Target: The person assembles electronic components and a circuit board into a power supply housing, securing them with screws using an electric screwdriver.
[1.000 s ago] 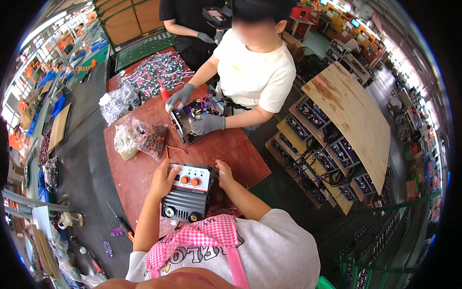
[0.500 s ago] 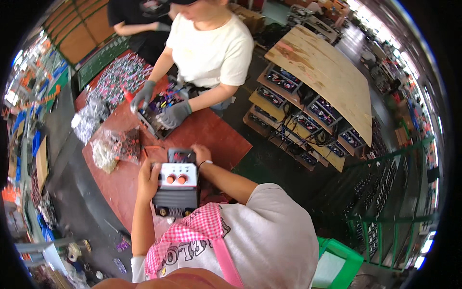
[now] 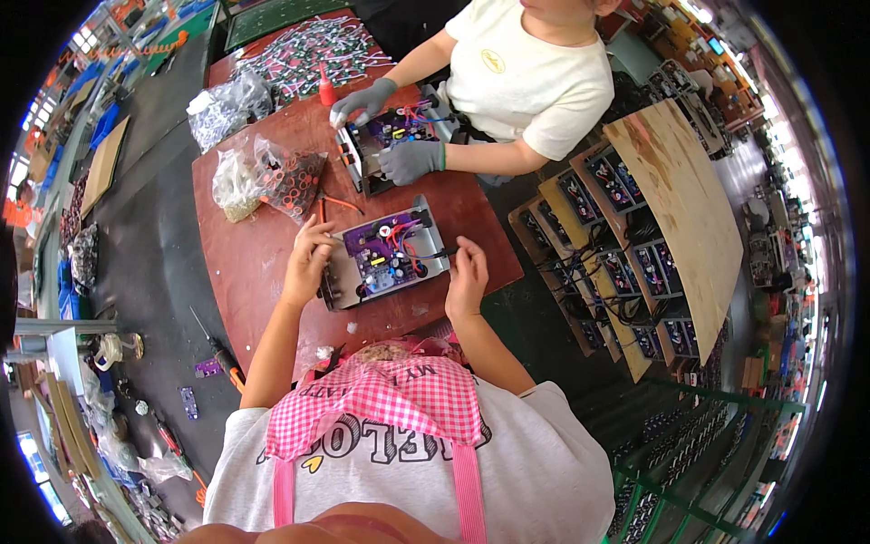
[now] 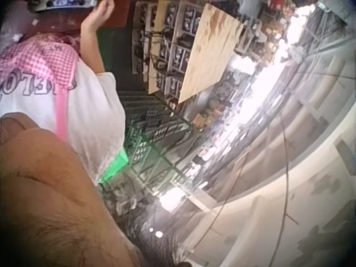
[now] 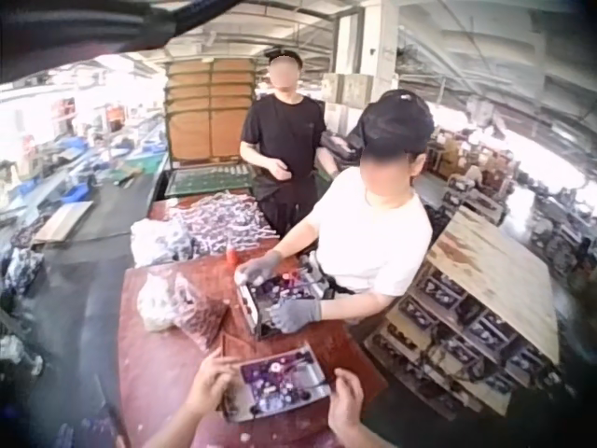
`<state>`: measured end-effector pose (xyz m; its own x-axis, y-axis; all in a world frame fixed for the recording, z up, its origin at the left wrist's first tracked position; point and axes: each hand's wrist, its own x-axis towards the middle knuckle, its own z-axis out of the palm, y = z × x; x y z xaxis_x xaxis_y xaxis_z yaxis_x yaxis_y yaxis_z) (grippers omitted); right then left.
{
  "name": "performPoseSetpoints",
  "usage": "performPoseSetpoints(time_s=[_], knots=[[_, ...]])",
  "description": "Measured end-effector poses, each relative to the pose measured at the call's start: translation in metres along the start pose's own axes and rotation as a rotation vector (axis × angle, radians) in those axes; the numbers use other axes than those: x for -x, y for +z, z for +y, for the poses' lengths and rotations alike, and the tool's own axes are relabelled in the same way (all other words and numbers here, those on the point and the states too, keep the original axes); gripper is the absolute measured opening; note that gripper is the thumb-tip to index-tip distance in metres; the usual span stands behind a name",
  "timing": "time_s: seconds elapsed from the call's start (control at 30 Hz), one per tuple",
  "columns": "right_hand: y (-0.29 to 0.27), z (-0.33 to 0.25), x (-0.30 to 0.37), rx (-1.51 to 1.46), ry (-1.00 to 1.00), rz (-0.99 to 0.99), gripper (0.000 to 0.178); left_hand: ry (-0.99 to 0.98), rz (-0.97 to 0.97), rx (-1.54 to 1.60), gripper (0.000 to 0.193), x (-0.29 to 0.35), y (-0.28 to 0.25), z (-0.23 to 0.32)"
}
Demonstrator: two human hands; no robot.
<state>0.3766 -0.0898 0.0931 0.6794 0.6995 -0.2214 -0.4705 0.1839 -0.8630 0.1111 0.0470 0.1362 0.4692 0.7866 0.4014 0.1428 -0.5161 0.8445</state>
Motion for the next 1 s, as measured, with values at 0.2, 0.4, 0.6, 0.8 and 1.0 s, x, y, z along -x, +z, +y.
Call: performPoseSetpoints(time_s=[0.2, 0.4, 0.6, 0.8, 1.0], knots=[[-0.002, -0.035, -0.007, 0.352, 0.086, -0.082, 0.034, -0.395, 0.411, 0.291, 0.041, 0.059, -0.011, -0.036], [-0.008, -0.049, -0.022, 0.469, 0.26, -0.125, 0.029, -0.927, 0.232, 0.771, 0.06, 0.104, 0.043, -0.033], [-0.02, -0.063, -0.022, 0.592, 0.102, -0.096, 0.023, -0.825, 0.117, 0.784, 0.062, 0.106, 0.058, -0.037], [-0.035, -0.089, -0.063, 0.502, 0.031, -0.024, 0.023, -0.853, 0.116, 0.773, 0.059, 0.083, 0.115, -0.041], [-0.048, -0.088, -0.09, 0.48, 0.103, -0.146, 0.034, -0.947, 0.19, 0.854, 0.045, 0.07, 0.118, -0.027]])
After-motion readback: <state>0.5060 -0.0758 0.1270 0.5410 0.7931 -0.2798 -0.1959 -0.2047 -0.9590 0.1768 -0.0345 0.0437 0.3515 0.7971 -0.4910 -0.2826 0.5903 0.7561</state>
